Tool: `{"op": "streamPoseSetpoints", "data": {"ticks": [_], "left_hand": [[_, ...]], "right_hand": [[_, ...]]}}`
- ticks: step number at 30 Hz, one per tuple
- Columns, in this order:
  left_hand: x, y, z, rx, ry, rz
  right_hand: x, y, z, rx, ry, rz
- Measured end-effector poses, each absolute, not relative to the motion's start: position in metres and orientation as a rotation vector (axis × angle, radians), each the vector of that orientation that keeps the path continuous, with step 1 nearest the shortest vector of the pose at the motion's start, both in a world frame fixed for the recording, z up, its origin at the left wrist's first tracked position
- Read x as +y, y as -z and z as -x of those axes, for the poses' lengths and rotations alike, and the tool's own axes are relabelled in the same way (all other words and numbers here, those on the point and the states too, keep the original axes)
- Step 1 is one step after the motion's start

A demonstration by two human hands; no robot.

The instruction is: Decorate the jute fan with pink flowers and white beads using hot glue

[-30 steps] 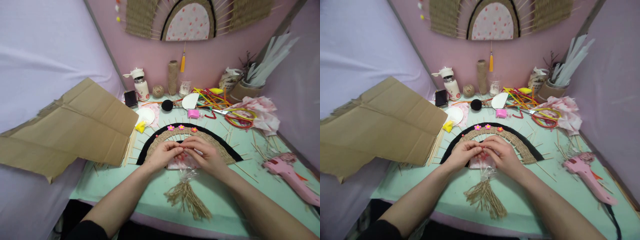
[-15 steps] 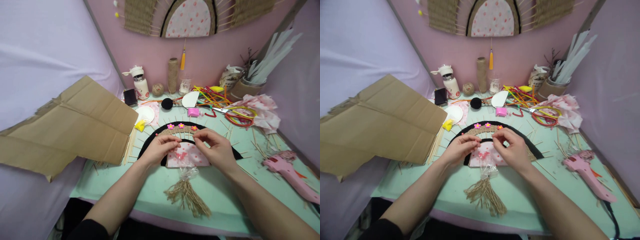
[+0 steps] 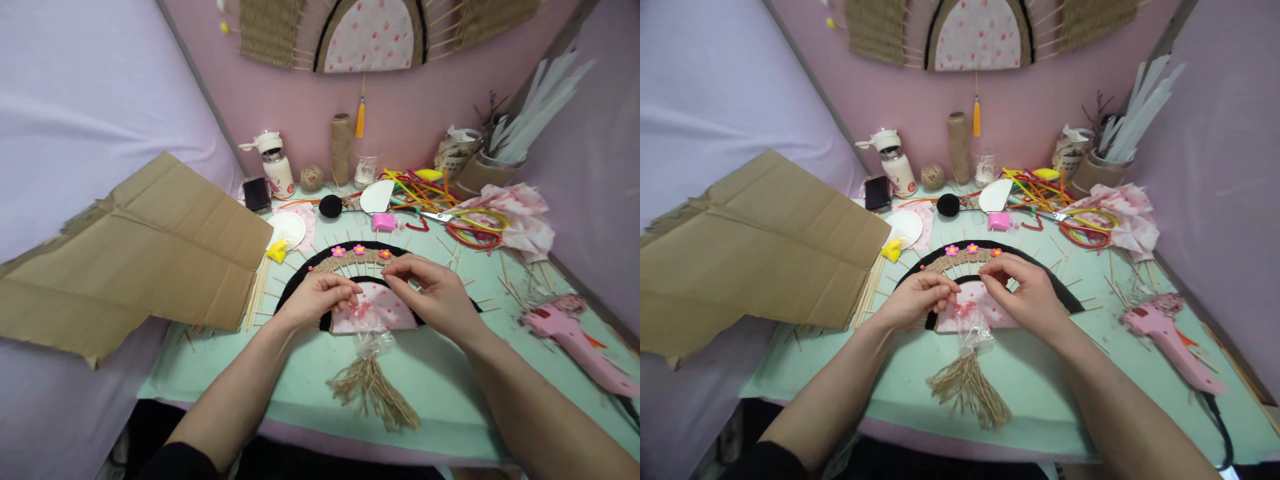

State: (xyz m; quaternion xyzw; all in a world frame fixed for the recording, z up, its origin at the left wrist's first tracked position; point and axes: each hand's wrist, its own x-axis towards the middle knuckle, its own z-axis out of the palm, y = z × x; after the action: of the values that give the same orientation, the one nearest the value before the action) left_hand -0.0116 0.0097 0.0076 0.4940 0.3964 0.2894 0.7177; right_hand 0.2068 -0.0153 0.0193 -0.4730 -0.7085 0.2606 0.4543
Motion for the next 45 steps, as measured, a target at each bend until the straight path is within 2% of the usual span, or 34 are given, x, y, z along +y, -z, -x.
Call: {"op": "streamPoseSetpoints", "data": {"ticks": [8, 13, 18, 21, 25, 31, 39, 45], "left_hand": [[0.0, -0.015, 0.007, 0.936, -0.546, -1.642], [-0.009, -0.018, 0.005, 0.776, -0.303, -2.197], [-0.019, -0.012, -0.001, 0.753, -0.19, -2.469], [-0.018, -0.01, -0.002, 0.858, -0.302, -2.433], [-0.01, -0.013, 0.003, 1.054, -0.498, -2.097], [-0.001, -0.019, 0.012, 1.011, -0.472, -1.518], [-0.011, -0.028, 0.012, 0.837, -0.271, -2.161], [-0.008, -0.012, 0.005, 0.905, -0.326, -2.262]], "right_hand": [[-0.012, -0.018, -0.211, -1.875, -0.708, 1.185], [-0.011, -0.021, -0.213, -1.94, -0.751, 1.214], [-0.011, -0.023, -0.212, -1.93, -0.736, 1.233], [-0.011, -0.024, -0.212, -1.965, -0.749, 1.233], [-0.012, -0.026, -0.213, -1.968, -0.8, 1.235], [-0.013, -0.025, -0.213, -1.965, -0.812, 1.264], [-0.014, -0.025, -0.212, -1.966, -0.824, 1.239], [-0.015, -0.027, -0.211, -1.951, -0.861, 1.222]]}}
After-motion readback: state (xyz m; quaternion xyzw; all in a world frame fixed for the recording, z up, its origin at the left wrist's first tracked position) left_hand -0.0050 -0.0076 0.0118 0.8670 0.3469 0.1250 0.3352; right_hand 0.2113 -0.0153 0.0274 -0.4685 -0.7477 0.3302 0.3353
